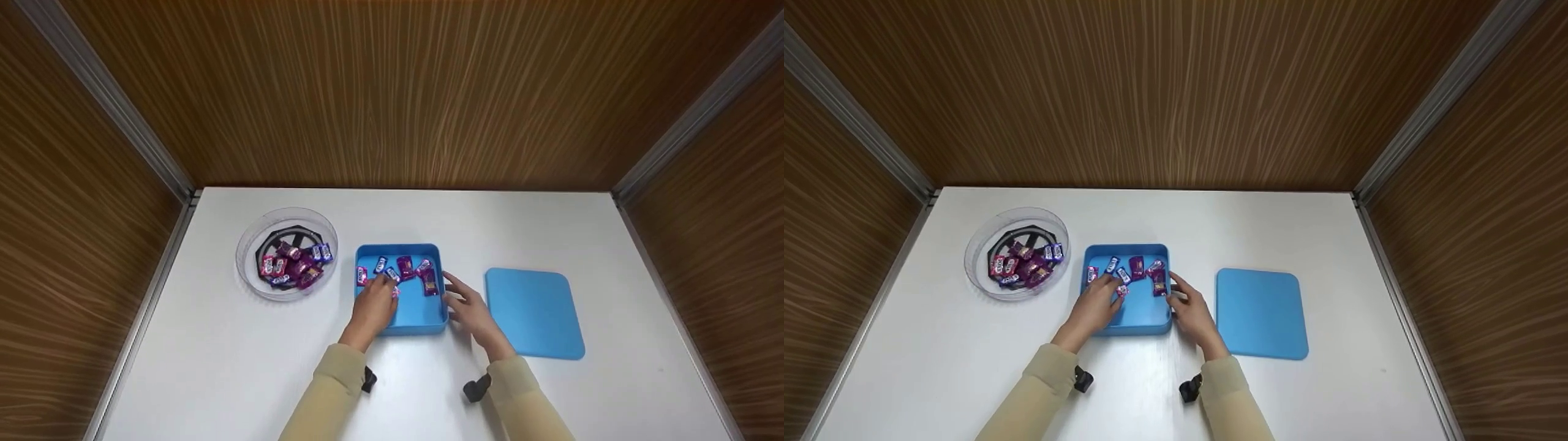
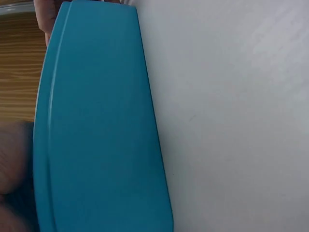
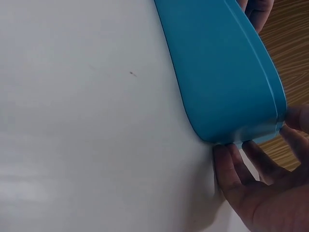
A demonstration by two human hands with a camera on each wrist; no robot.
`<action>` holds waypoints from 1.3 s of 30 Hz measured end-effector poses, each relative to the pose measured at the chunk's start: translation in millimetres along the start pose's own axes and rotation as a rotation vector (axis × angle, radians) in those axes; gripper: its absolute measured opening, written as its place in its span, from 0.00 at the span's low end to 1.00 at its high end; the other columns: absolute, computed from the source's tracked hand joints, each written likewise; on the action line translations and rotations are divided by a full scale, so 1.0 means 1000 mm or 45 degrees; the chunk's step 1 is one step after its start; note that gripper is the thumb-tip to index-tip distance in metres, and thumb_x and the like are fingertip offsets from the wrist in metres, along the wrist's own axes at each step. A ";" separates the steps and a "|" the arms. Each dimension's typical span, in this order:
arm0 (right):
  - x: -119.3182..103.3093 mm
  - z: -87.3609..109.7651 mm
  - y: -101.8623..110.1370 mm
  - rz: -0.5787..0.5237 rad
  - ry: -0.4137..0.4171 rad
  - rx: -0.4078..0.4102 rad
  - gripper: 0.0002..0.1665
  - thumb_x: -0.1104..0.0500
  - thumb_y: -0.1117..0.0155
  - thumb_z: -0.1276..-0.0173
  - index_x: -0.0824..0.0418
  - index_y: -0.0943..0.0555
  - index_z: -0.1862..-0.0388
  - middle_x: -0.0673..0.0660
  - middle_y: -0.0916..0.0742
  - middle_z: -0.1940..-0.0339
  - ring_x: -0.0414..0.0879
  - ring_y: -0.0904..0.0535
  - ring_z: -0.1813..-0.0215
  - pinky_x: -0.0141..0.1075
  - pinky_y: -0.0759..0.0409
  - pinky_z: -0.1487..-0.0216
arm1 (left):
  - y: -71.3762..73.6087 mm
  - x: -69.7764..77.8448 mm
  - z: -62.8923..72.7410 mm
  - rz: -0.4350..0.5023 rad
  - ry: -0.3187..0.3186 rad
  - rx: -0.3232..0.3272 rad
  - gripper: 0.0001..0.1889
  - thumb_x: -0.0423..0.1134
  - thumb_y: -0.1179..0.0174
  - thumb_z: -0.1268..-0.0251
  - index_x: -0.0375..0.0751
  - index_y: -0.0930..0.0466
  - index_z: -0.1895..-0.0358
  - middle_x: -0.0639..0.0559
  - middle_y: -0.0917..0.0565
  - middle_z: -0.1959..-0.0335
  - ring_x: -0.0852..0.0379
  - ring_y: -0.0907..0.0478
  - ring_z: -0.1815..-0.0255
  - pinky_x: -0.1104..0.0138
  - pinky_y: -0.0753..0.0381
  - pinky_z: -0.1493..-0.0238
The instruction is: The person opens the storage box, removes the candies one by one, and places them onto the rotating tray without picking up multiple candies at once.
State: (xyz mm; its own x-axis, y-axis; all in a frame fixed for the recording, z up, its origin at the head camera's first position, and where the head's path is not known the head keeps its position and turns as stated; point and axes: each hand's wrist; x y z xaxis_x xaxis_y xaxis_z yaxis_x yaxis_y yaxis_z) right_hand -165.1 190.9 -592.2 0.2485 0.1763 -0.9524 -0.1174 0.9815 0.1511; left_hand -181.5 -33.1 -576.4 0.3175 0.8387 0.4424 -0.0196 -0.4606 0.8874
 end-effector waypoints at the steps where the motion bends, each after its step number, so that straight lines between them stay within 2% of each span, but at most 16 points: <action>1: 0.000 0.000 0.000 0.004 -0.004 0.000 0.34 0.63 0.45 0.28 0.51 0.35 0.24 0.67 0.27 0.33 0.66 0.29 0.35 0.52 0.22 0.45 | -0.002 -0.001 0.000 -0.038 -0.021 0.000 0.13 0.35 0.33 0.38 0.34 0.17 0.51 0.40 0.19 0.53 0.44 0.20 0.53 0.54 0.19 0.54; 4: 0.000 -0.001 0.001 0.011 -0.002 -0.007 0.34 0.63 0.45 0.29 0.52 0.35 0.24 0.68 0.27 0.33 0.67 0.29 0.35 0.53 0.22 0.46 | -0.005 -0.004 -0.001 -0.146 -0.081 0.013 0.14 0.36 0.33 0.39 0.34 0.16 0.52 0.40 0.19 0.52 0.44 0.21 0.52 0.55 0.19 0.52; 7: 0.001 -0.002 0.002 -0.017 -0.008 -0.013 0.34 0.64 0.45 0.30 0.52 0.35 0.25 0.68 0.27 0.34 0.66 0.28 0.36 0.53 0.22 0.46 | -0.007 -0.005 -0.001 -0.211 -0.101 0.009 0.14 0.38 0.34 0.37 0.35 0.16 0.52 0.41 0.19 0.51 0.45 0.21 0.51 0.55 0.20 0.50; 14: 0.001 -0.003 0.003 -0.037 -0.015 -0.017 0.35 0.64 0.44 0.31 0.51 0.34 0.25 0.67 0.26 0.34 0.65 0.28 0.36 0.56 0.23 0.46 | -0.009 -0.005 0.000 -0.256 -0.077 -0.092 0.16 0.45 0.37 0.34 0.42 0.16 0.48 0.42 0.20 0.45 0.43 0.24 0.44 0.50 0.25 0.42; 20: 0.000 -0.002 0.003 -0.036 0.000 -0.019 0.35 0.64 0.44 0.31 0.51 0.33 0.25 0.67 0.26 0.35 0.64 0.28 0.35 0.57 0.24 0.45 | -0.010 -0.005 0.000 -0.299 -0.066 -0.131 0.17 0.48 0.36 0.35 0.45 0.16 0.47 0.43 0.20 0.46 0.42 0.24 0.44 0.48 0.26 0.43; 33: -0.001 -0.001 0.003 -0.035 -0.009 -0.016 0.35 0.64 0.44 0.31 0.51 0.34 0.25 0.68 0.25 0.35 0.64 0.28 0.36 0.56 0.24 0.45 | -0.010 -0.003 0.000 -0.298 -0.026 -0.110 0.10 0.38 0.37 0.36 0.40 0.13 0.55 0.41 0.18 0.52 0.44 0.22 0.52 0.50 0.22 0.50; 39: -0.023 0.010 -0.001 -0.053 -0.015 -0.039 0.35 0.68 0.47 0.30 0.60 0.37 0.24 0.73 0.27 0.36 0.67 0.29 0.36 0.58 0.25 0.44 | -0.010 -0.001 0.000 -0.322 -0.006 -0.071 0.06 0.33 0.36 0.39 0.36 0.13 0.62 0.41 0.18 0.60 0.45 0.22 0.58 0.51 0.22 0.54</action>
State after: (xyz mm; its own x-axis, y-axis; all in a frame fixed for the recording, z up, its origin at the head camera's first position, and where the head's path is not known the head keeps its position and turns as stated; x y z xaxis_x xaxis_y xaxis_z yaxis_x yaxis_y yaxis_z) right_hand -160.7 187.1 -567.9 0.2654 0.1367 -0.9544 -0.1358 0.9853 0.1034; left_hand -181.7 -29.8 -586.0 0.3235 0.9238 0.2049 0.0089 -0.2195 0.9756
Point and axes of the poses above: each hand's wrist, its own z-axis away from the middle knuckle, its own y-axis out of the back of the hand, x = y × z
